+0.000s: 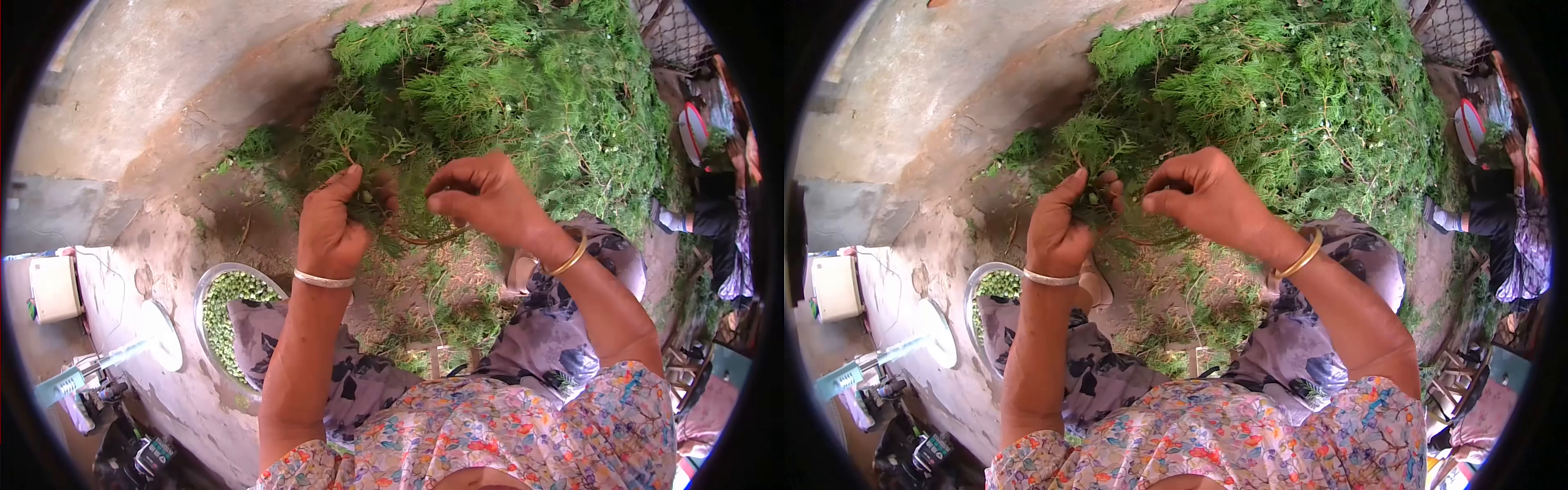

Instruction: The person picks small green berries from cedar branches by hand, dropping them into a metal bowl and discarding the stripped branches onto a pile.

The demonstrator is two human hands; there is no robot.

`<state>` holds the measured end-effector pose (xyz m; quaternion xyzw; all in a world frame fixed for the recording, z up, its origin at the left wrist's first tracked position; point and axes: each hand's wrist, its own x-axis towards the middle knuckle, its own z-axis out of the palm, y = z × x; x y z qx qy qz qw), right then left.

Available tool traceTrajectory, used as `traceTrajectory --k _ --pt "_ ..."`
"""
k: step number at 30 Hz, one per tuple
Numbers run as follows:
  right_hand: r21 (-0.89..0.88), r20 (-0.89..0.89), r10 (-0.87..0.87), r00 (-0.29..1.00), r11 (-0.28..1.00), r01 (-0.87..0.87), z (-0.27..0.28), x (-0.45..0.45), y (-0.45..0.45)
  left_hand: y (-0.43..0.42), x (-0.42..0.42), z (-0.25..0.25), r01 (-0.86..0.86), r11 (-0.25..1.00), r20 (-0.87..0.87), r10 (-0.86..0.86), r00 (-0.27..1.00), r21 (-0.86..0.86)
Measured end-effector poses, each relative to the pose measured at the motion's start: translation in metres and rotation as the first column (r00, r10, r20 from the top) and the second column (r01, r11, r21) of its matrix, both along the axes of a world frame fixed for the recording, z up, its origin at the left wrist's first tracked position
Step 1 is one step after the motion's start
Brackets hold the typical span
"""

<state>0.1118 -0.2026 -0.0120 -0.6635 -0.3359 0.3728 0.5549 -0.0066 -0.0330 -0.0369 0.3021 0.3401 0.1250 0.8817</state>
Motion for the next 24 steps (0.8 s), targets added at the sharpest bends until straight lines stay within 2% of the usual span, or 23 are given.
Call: traceTrajectory --k 1,5,7,8,10,11,13,17,20,22,23,24 --pt "0.051 0.164 -0.04 0.986 0.998 0.032 -0.002 -0.005 0.002 -0.003 0.002 0.001 -0.007 0.999 0.002 0.007 1.0 -0.052" --pt "0.09 0.203 -0.042 0.978 0.996 0.024 -0.005 -0.016 0.007 -0.012 0.005 -0.015 0.106 0.993 0.085 -0.102 0.991 -0.051" --pt "0.15 0.271 -0.063 0.961 0.988 0.023 -0.011 -0.018 0.011 -0.019 0.007 -0.019 0.1 0.972 0.096 -0.081 0.992 -0.212" --pt "0.148 0.269 -0.065 0.961 0.989 0.025 -0.017 -0.016 0.01 -0.023 0.008 -0.019 0.102 0.971 0.094 -0.084 0.992 -0.214" --pt "0.066 0.669 -0.027 0.743 0.998 -0.024 -0.027 -0.011 0.01 -0.03 0.01 -0.019 0.083 0.962 0.076 -0.065 0.995 -0.259" --pt "0.063 0.668 -0.026 0.744 0.998 -0.022 -0.029 -0.011 0.009 -0.027 0.008 -0.021 0.084 0.961 0.075 -0.067 0.995 -0.263" --pt "-0.098 0.684 0.116 0.721 0.993 -0.067 -0.03 -0.011 0.009 -0.019 0.004 -0.025 0.244 0.936 0.168 -0.205 0.964 -0.256" --pt "-0.072 0.714 0.089 0.694 0.996 -0.053 -0.032 -0.009 0.008 -0.025 0.005 -0.02 0.257 0.946 0.126 -0.235 0.964 -0.197" --pt "-0.015 0.683 0.006 0.731 1.0 0.005 -0.031 -0.007 0.009 -0.023 0.006 -0.015 0.306 0.914 0.22 -0.251 0.943 -0.268" --pt "0.101 0.457 -0.163 0.875 0.986 0.131 -0.03 -0.004 0.011 -0.029 0.009 -0.007 0.273 0.939 0.19 -0.235 0.953 -0.207" --pt "0.102 0.458 -0.162 0.874 0.986 0.129 -0.025 -0.003 0.01 -0.034 0.009 0.001 0.272 0.94 0.192 -0.234 0.953 -0.207" --pt "0.027 0.292 -0.184 0.939 0.983 0.184 -0.014 -0.001 0.009 -0.042 0.01 0.015 0.32 0.947 0.149 -0.311 0.939 -0.037"
